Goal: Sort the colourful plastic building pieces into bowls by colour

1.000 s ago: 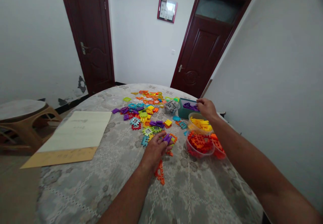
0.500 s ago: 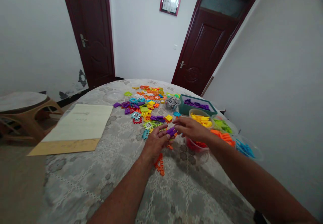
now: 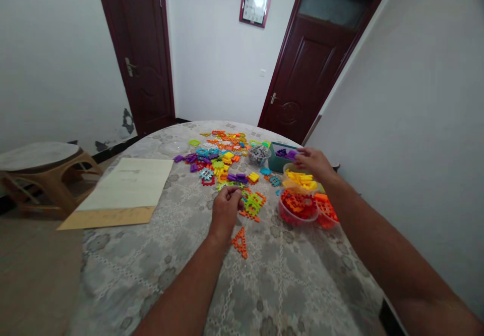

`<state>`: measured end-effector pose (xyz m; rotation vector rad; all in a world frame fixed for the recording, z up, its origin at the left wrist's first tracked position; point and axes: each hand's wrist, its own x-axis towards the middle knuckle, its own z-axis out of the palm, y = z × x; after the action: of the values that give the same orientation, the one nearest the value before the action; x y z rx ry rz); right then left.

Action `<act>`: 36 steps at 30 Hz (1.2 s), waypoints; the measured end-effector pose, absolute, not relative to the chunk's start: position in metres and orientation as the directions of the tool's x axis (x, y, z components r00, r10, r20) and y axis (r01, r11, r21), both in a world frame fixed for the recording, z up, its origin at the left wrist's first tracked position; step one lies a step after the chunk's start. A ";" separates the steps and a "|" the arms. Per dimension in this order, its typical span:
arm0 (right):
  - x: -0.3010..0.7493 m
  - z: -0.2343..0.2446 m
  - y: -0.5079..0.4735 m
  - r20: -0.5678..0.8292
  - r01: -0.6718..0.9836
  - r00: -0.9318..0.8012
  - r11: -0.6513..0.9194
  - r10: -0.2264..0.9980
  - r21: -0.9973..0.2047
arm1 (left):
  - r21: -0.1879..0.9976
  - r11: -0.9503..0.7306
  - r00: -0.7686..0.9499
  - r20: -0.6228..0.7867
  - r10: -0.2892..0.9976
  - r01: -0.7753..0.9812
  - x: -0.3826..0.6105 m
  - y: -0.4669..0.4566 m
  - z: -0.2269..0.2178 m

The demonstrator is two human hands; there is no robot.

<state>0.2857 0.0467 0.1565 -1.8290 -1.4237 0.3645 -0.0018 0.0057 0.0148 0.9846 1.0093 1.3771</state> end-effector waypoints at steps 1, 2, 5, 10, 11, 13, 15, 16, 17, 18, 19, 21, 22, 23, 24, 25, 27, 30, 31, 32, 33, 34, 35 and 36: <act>0.290 0.161 0.047 0.334 0.724 0.386 -0.058 0.860 -0.687 | 0.953 -0.040 -0.082 0.016 0.997 -0.299 -0.004 0.008 0.015; 0.291 0.163 0.042 0.436 0.764 0.406 -0.037 0.803 -0.644 | 0.948 -0.050 -0.113 0.015 0.994 -0.313 -0.005 0.010 0.014; 0.263 0.146 0.011 0.611 0.852 0.304 0.079 0.730 -0.518 | 0.935 -0.069 -0.173 0.008 0.985 -0.347 -0.008 0.013 0.014; 0.173 0.052 -0.041 0.524 0.844 -0.105 0.354 0.845 -0.402 | 0.942 -0.132 -0.194 0.074 0.978 -0.309 -0.012 0.013 0.017; 0.160 0.033 -0.043 0.507 0.862 -0.105 0.333 0.855 -0.383 | 0.942 -0.157 -0.188 0.104 0.977 -0.297 -0.014 0.012 0.018; 0.145 0.005 -0.040 0.444 0.906 -0.028 0.210 0.896 -0.367 | 0.942 -0.213 -0.178 0.170 0.969 -0.259 -0.016 0.011 0.020; 0.140 -0.009 -0.032 0.381 0.932 0.033 0.109 0.924 -0.345 | 0.951 -0.251 -0.154 0.225 0.962 -0.179 -0.020 0.009 0.023; 0.141 -0.013 -0.028 0.353 0.940 0.044 0.081 0.934 -0.332 | 0.957 -0.266 -0.125 0.251 0.960 -0.113 -0.022 0.006 0.024; 0.142 -0.014 -0.024 0.329 0.945 0.047 0.064 0.943 -0.320 | 0.958 -0.286 -0.072 0.283 0.956 -0.032 -0.025 0.003 0.027; 0.144 -0.015 -0.022 0.308 0.950 0.047 0.053 0.950 -0.309 | 0.944 -0.323 0.011 0.323 0.946 0.061 -0.029 -0.002 0.029; 0.145 -0.016 -0.020 0.292 0.953 0.049 0.043 0.955 -0.301 | 0.913 -0.376 0.126 0.359 0.925 0.160 -0.034 -0.008 0.032; 0.146 -0.019 -0.018 0.274 0.955 0.060 0.025 0.960 -0.295 | 0.790 -0.513 0.405 0.370 0.836 0.336 -0.044 -0.024 0.037; 0.146 -0.020 -0.017 0.270 0.955 0.062 0.022 0.961 -0.296 | 0.723 -0.556 0.527 0.309 0.792 0.411 -0.048 -0.032 0.038; 0.146 -0.022 -0.017 0.267 0.954 0.058 0.025 0.962 -0.298 | 0.656 -0.567 0.597 0.216 0.773 0.497 -0.052 -0.040 0.037; 0.145 -0.023 -0.016 0.262 0.953 0.054 0.028 0.964 -0.302 | 0.586 -0.550 0.598 0.136 0.790 0.594 -0.054 -0.047 0.035; 0.145 -0.025 -0.016 0.258 0.951 0.048 0.034 0.965 -0.306 | 0.508 -0.518 0.568 0.068 0.821 0.688 -0.055 -0.052 0.032; 0.144 -0.026 -0.015 0.261 0.947 0.034 0.052 0.965 -0.317 | 0.362 -0.443 0.489 -0.039 0.872 0.820 -0.055 -0.056 0.022; 0.144 -0.027 -0.013 0.290 0.936 0.027 0.078 0.957 -0.344 | 0.275 -0.397 0.425 -0.048 0.904 0.875 -0.054 -0.049 0.005; 0.144 -0.027 -0.013 0.302 0.932 0.029 0.084 0.953 -0.353 | 0.272 -0.400 0.421 -0.020 0.907 0.875 -0.054 -0.045 0.000; 0.144 -0.027 -0.013 0.313 0.928 0.031 0.089 0.949 -0.362 | 0.269 -0.408 0.420 0.014 0.908 0.873 -0.055 -0.040 -0.004; 0.144 -0.027 -0.013 0.322 0.924 0.031 0.095 0.946 -0.369 | 0.265 -0.418 0.420 0.051 0.906 0.869 -0.056 -0.035 -0.007; 0.145 -0.028 -0.012 0.330 0.921 0.026 0.105 0.944 -0.374 | 0.259 -0.427 0.421 0.084 0.903 0.866 -0.057 -0.030 -0.010; 0.145 -0.028 -0.012 0.338 0.919 0.018 0.118 0.941 -0.377 | 0.255 -0.435 0.421 0.111 0.900 0.864 -0.058 -0.025 -0.012; 0.145 -0.028 -0.012 0.344 0.916 0.009 0.130 0.939 -0.380 | 0.252 -0.443 0.424 0.131 0.896 0.860 -0.059 -0.020 -0.013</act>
<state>0.1449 -0.0122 -0.0285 -1.7802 -1.9003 0.0592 -0.0586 -0.0196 -0.0129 2.5239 1.5689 0.3711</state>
